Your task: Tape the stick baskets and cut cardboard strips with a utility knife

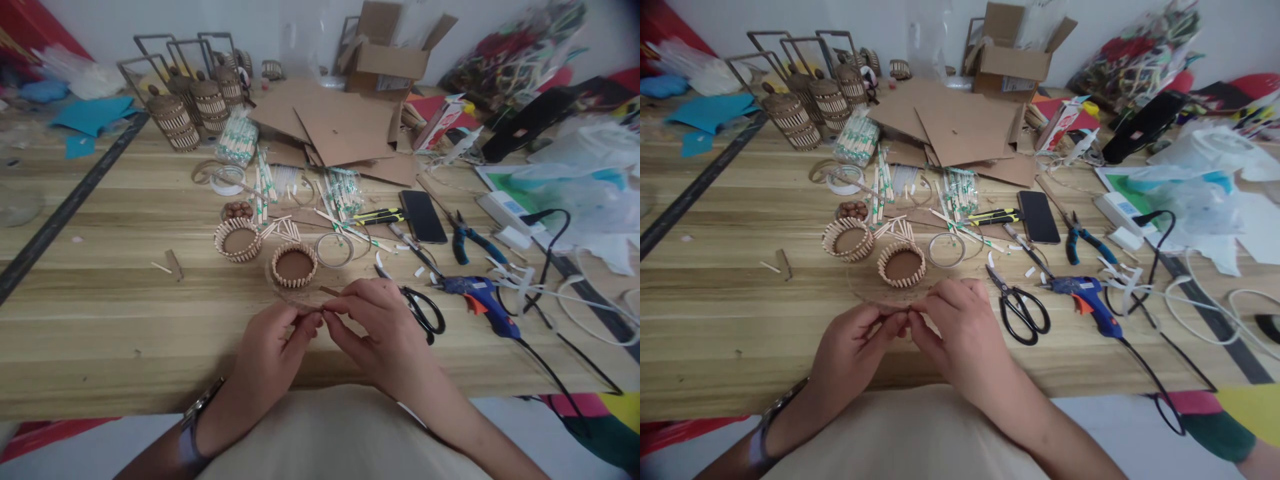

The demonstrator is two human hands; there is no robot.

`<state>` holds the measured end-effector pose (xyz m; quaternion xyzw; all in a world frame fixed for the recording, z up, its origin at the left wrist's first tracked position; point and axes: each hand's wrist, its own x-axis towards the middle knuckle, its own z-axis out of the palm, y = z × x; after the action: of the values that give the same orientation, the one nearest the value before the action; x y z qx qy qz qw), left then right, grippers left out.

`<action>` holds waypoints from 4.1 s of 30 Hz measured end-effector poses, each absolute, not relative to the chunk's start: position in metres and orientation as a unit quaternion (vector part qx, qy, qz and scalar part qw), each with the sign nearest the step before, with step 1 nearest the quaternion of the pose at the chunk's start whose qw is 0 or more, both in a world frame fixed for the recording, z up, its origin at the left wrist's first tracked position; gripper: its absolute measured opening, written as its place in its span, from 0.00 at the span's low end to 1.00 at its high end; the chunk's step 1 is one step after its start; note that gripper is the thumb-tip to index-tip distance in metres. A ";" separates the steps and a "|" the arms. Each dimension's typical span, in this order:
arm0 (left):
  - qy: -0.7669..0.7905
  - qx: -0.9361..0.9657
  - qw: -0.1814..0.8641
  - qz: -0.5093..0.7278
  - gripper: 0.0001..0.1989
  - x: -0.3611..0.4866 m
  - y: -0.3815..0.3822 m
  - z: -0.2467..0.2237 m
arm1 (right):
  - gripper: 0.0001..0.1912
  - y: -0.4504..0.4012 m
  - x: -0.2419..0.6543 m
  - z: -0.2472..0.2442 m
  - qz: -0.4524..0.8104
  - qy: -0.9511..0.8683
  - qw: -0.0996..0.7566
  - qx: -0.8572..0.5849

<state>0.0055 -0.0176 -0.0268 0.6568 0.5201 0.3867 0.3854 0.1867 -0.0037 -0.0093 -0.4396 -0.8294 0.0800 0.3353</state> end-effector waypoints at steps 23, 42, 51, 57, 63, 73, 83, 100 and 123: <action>0.497 0.644 0.417 0.404 0.09 0.007 -0.015 -0.029 | 0.08 -0.002 0.188 -0.010 0.161 -0.798 0.364 -0.452; 0.445 0.454 0.564 0.527 0.07 0.004 -0.012 -0.038 | 0.10 0.004 0.213 -0.018 0.118 -0.713 0.391 -0.571; 0.413 0.290 0.647 0.572 0.15 0.008 -0.005 -0.030 | 0.16 0.016 0.321 -0.052 -0.114 -0.586 0.215 -0.773; 0.414 0.279 0.658 0.563 0.16 0.008 -0.003 -0.025 | 0.15 0.011 0.263 -0.039 0.039 -0.694 0.337 -0.635; 0.394 0.316 0.639 0.581 0.13 0.002 -0.003 -0.025 | 0.10 0.009 0.200 -0.025 0.445 -0.701 0.317 -0.458; 0.463 0.542 0.506 0.486 0.12 0.002 -0.008 -0.039 | 0.09 0.005 0.183 -0.018 0.490 -0.659 0.347 -0.452; 0.501 0.624 0.369 0.473 0.06 0.001 -0.008 -0.038 | 0.09 0.000 0.178 -0.025 0.319 -0.743 0.371 -0.457; 0.565 0.563 0.425 0.428 0.11 0.001 -0.009 -0.041 | 0.09 0.001 0.185 -0.023 0.315 -0.752 0.344 -0.466; 0.533 0.679 0.278 0.422 0.09 0.004 -0.010 -0.029 | 0.08 -0.004 0.172 -0.008 -0.045 -0.835 0.287 -0.468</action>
<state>0.0044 -0.0101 -0.0290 0.6785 0.5332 0.4219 0.2781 0.1718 -0.0041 -0.0081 -0.4675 -0.8350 -0.0446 0.2868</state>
